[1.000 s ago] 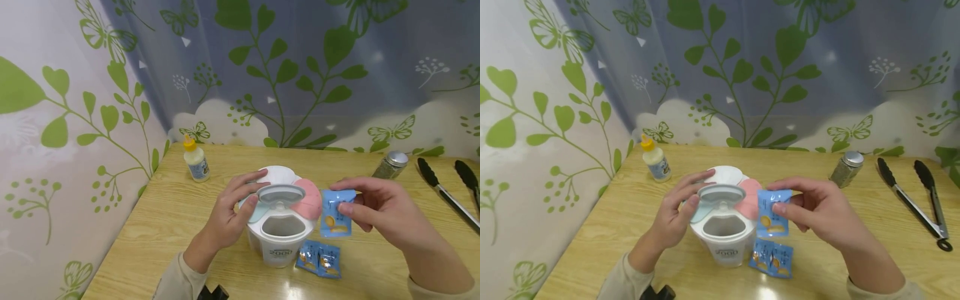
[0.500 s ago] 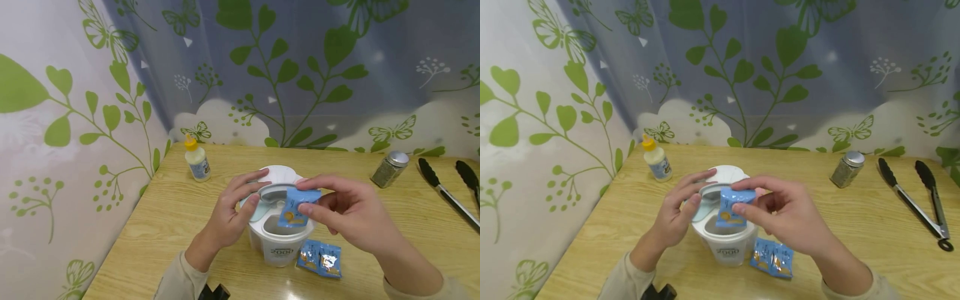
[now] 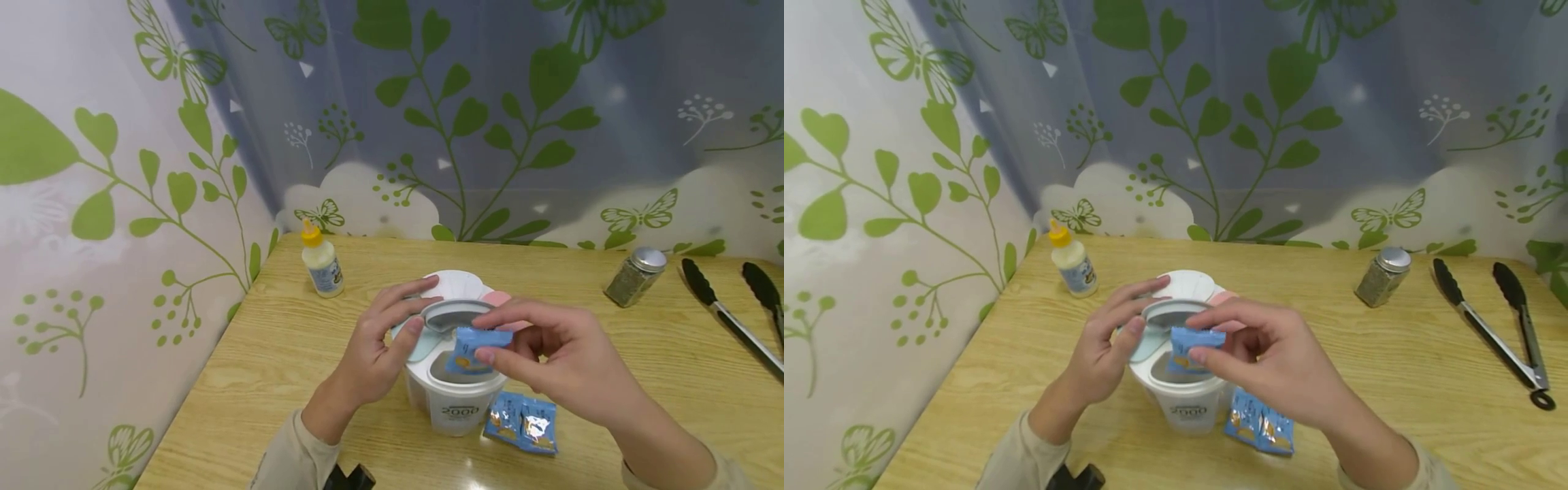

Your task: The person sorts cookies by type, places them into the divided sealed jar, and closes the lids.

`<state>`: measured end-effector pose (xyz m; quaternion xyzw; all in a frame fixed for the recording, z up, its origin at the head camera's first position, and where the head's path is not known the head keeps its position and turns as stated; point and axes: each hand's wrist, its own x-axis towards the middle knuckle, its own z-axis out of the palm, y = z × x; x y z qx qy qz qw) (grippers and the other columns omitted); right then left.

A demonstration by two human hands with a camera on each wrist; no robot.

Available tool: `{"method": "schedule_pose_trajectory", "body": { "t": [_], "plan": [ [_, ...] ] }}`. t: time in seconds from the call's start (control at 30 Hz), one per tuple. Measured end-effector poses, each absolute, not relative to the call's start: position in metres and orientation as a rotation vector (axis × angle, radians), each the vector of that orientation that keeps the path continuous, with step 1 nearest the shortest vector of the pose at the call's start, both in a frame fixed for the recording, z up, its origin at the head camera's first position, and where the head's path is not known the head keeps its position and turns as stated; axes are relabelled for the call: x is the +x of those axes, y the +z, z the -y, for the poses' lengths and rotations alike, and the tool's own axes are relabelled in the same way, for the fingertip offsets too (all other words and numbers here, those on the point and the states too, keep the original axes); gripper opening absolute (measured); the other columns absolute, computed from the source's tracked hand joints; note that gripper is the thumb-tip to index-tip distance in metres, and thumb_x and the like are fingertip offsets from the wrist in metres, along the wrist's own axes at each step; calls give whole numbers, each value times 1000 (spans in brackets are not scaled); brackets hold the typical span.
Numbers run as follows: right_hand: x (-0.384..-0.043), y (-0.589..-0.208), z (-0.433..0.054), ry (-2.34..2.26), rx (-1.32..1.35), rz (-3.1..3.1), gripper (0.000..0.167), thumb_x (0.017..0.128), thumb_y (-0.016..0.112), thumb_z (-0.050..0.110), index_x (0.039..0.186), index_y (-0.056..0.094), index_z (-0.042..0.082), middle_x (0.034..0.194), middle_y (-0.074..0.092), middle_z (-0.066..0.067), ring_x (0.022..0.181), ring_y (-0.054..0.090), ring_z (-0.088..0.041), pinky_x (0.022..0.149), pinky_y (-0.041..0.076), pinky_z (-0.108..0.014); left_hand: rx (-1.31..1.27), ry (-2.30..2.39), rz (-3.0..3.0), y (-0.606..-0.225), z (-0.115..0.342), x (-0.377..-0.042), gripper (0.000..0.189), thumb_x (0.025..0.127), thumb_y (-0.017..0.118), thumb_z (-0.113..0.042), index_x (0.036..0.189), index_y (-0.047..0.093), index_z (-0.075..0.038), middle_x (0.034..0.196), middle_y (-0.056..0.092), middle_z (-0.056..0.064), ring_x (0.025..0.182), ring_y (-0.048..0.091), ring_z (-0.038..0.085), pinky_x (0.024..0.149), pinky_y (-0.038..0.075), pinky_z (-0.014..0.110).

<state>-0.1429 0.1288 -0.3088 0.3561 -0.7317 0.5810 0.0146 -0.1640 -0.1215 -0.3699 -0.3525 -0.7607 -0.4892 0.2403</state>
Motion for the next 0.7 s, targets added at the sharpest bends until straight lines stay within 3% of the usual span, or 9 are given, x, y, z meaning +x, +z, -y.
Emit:
{"method": "schedule_pose_trajectory", "body": {
  "t": [0.17, 0.37, 0.53, 0.7],
  "plan": [
    [-143, -310, -131, 1800, 1107, 2275, 34, 79, 74, -15, 106, 71, 6, 97, 76, 4, 43, 43, -10, 36, 35, -20, -957, -1338, 2081, -371, 121, -164, 33, 104, 46, -21, 123, 68, -5, 142, 59, 12, 131, 54, 27, 108, 45, 41],
    [-146, -315, -139, 1841, 1125, 2267, 34, 80, 71, -16, 107, 71, 6, 98, 74, 8, 44, 44, -11, 35, 35, -20, -951, -1348, 2079, -371, 121, -164, 33, 104, 47, -21, 123, 68, -5, 142, 59, 12, 131, 53, 27, 109, 44, 41],
    [-148, -320, -154, 1918, 1090, 2260, 35, 81, 68, -19, 108, 69, 2, 89, 69, 8, 45, 38, -15, 35, 31, -23, -957, -1356, 2075, -371, 120, -164, 34, 105, 46, -22, 124, 68, -5, 142, 58, 13, 132, 53, 27, 108, 45, 41],
    [-149, -330, -169, 2032, 1066, 2210, 39, 82, 63, -23, 112, 68, 1, 100, 69, 5, 47, 33, -19, 35, 26, -29, -964, -1351, 2070, -371, 121, -165, 34, 105, 45, -22, 124, 68, -4, 142, 59, 13, 132, 53, 27, 108, 45, 41]
  ]
}}
